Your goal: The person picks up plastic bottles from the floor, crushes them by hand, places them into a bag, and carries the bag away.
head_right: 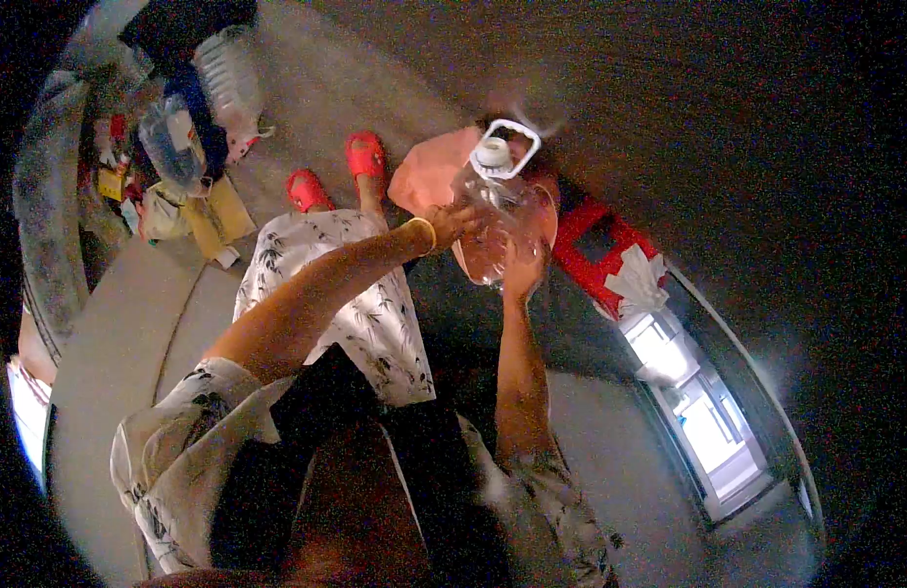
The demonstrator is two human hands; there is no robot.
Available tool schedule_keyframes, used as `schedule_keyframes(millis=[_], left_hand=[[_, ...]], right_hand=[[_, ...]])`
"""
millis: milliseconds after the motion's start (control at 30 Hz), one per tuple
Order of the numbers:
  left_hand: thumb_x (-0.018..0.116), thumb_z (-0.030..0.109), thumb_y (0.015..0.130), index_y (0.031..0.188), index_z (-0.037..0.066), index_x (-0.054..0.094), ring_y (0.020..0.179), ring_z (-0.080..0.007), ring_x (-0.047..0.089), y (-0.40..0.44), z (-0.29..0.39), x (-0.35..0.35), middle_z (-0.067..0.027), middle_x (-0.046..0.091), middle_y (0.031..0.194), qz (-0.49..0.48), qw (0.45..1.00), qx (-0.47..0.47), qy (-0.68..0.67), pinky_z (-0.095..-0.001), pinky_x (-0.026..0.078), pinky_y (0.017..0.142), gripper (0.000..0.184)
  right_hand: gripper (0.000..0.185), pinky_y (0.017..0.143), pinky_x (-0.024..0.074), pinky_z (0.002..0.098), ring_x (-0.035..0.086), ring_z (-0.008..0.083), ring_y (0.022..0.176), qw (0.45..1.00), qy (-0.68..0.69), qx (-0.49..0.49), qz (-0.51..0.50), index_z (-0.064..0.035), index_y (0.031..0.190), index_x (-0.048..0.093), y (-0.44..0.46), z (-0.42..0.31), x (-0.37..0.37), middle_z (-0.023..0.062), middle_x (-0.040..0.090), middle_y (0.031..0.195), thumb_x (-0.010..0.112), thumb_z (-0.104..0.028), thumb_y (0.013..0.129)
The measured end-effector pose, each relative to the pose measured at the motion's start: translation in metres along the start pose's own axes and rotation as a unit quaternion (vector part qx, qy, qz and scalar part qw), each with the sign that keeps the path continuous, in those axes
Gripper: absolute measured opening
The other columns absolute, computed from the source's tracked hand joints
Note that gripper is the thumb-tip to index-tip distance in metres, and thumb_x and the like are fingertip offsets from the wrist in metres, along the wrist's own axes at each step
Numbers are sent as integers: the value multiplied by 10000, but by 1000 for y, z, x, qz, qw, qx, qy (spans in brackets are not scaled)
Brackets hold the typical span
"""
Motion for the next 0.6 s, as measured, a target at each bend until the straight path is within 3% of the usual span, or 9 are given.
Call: schedule_keyframes(millis=[133, 233, 333, 367, 467, 533, 600], left_hand=[[504, 140, 777, 1230, 144, 406, 1095, -326, 425, 9, -36, 40, -114, 336, 1293, -207, 962, -131, 122, -390, 388, 869, 464], [512, 133, 763, 1169, 139, 454, 1086, -315, 432, -10, -62, 49, -113, 366, 1260, -255, 946, -148, 135, -376, 404, 850, 410], [519, 126, 749, 1108, 134, 503, 1077, -304, 439, -14, -67, 44, -112, 396, 1227, -227, 961, -119, 105, -362, 421, 831, 359], [521, 124, 745, 1088, 132, 519, 1074, -300, 442, -14, -65, 44, -111, 406, 1216, -209, 968, -106, 91, -358, 426, 825, 343], [529, 117, 731, 1027, 127, 567, 1065, -289, 448, -9, -55, 55, -110, 436, 1184, -138, 987, -56, 61, -343, 443, 806, 298], [536, 114, 714, 1065, 137, 543, 1076, -280, 422, 0, -48, 71, -95, 441, 1163, -40, 997, 9, 65, -328, 438, 812, 352], [517, 117, 707, 1009, 95, 543, 995, -279, 451, -5, -41, 57, -90, 480, 1093, 28, 999, 15, 40, -331, 454, 764, 304]], right_hand=[[218, 747, 427, 376, 528, 312, 850, 992, 92, 52, -72, -28, 902, 540, -18, 15, 0, 155, 556, 915, 597, -92, 701], [137, 720, 431, 363, 545, 307, 796, 982, 51, 89, -159, -30, 870, 537, -37, 47, 22, 149, 568, 826, 516, -77, 744], [112, 697, 433, 355, 553, 304, 758, 970, 43, 79, -228, -34, 848, 536, -38, 19, 52, 152, 570, 799, 479, -77, 761], [127, 693, 433, 345, 557, 301, 779, 970, 102, 44, -216, -43, 869, 540, -35, 17, 63, 155, 579, 839, 493, -70, 753], [124, 687, 434, 337, 566, 290, 777, 968, 146, 95, -182, -36, 863, 546, -5, -4, 77, 153, 588, 833, 496, -56, 751], [145, 690, 437, 331, 572, 278, 770, 966, 102, 66, -227, -35, 881, 558, -4, 6, 116, 144, 594, 820, 498, -48, 749], [166, 692, 440, 326, 577, 267, 762, 956, 104, 31, -272, -35, 897, 570, -16, 25, 156, 136, 601, 806, 504, -44, 745]])
Point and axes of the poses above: each hand's wrist, its own y-axis towards the middle knuckle, its own x-axis out of the palm, z = x × y, the point moved 10 cm from there along y, towards the middle knuckle
